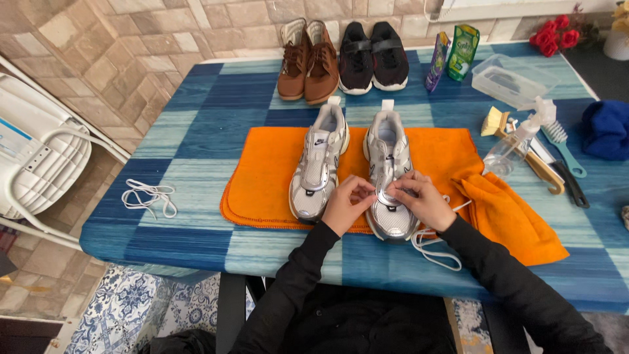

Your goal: The person threads white shoelaces through the eyelets of a pair of silver sneakers placed on an orange mat. They pull the laces through each eyelet sequentially, adjust the tension, and tie the laces into a knot.

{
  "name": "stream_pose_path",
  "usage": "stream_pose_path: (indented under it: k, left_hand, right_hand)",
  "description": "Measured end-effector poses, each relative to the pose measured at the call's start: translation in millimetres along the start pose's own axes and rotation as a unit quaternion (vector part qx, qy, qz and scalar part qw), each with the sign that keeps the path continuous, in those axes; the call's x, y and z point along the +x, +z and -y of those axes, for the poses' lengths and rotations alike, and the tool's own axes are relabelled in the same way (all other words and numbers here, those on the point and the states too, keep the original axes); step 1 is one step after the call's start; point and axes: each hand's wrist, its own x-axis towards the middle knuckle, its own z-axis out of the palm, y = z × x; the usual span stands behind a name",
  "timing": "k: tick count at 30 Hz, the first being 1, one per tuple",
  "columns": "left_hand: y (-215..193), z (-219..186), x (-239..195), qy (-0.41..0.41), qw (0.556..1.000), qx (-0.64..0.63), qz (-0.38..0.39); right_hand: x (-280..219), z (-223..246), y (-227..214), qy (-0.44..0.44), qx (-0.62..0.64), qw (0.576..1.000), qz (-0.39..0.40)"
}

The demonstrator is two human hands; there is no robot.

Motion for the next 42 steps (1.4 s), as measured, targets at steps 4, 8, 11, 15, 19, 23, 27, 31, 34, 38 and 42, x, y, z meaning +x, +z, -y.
stream_pose_path:
  k: [4,8,11,15,19,23,27,31,34,38,42]
  left_hand:
    - [2.0,3.7,-0.1,-0.008,1.000,0.009,0.006]
    - [3.1,12.9,3.7,-0.022,1.000,-0.017,0.012]
    - [3.3,10.1,4.0,-0.040,0.998,-0.042,0.009]
    - [0.0,-1.6,4.6,-0.067,0.995,-0.072,0.011]
    - [0.3,-1.0,2.6,-0.062,0.997,-0.055,0.002]
    - [1.6,-1.2,0.7,-0.006,1.000,0.015,-0.007]
    - [10.2,-25.4,6.9,0.076,0.984,0.153,-0.041]
    - [22.1,-36.1,25.1,0.034,0.956,0.290,-0.028]
    - [18.8,-47.3,32.4,-0.050,0.937,0.341,0.049]
    - [19.0,-48.1,40.3,-0.120,0.900,0.403,0.115]
    - [22.2,-36.5,41.2,-0.108,0.910,0.382,0.116]
  right_hand:
    - [1.6,-2.3,4.9,0.006,0.016,1.000,0.000]
    - [1.8,-6.2,8.5,0.006,0.013,1.000,-0.007]
    - [0.8,-5.5,6.8,-0.001,0.011,1.000,-0.010]
    - [0.0,-4.0,3.6,0.011,0.042,0.999,-0.009]
    - [-1.1,-2.2,3.6,0.009,0.045,0.999,-0.018]
    - [-2.5,29.6,-5.1,-0.022,-0.050,0.998,-0.032]
    - [-0.6,38.9,-7.6,-0.086,-0.146,0.985,-0.025]
    - [3.0,13.6,-5.4,-0.128,-0.198,0.971,-0.036]
    - [1.7,16.1,-6.8,-0.116,-0.196,0.974,-0.017]
    - [0.1,28.6,-7.2,-0.111,-0.213,0.971,-0.010]
    - [0.6,26.2,-9.3,-0.092,-0.209,0.973,-0.019]
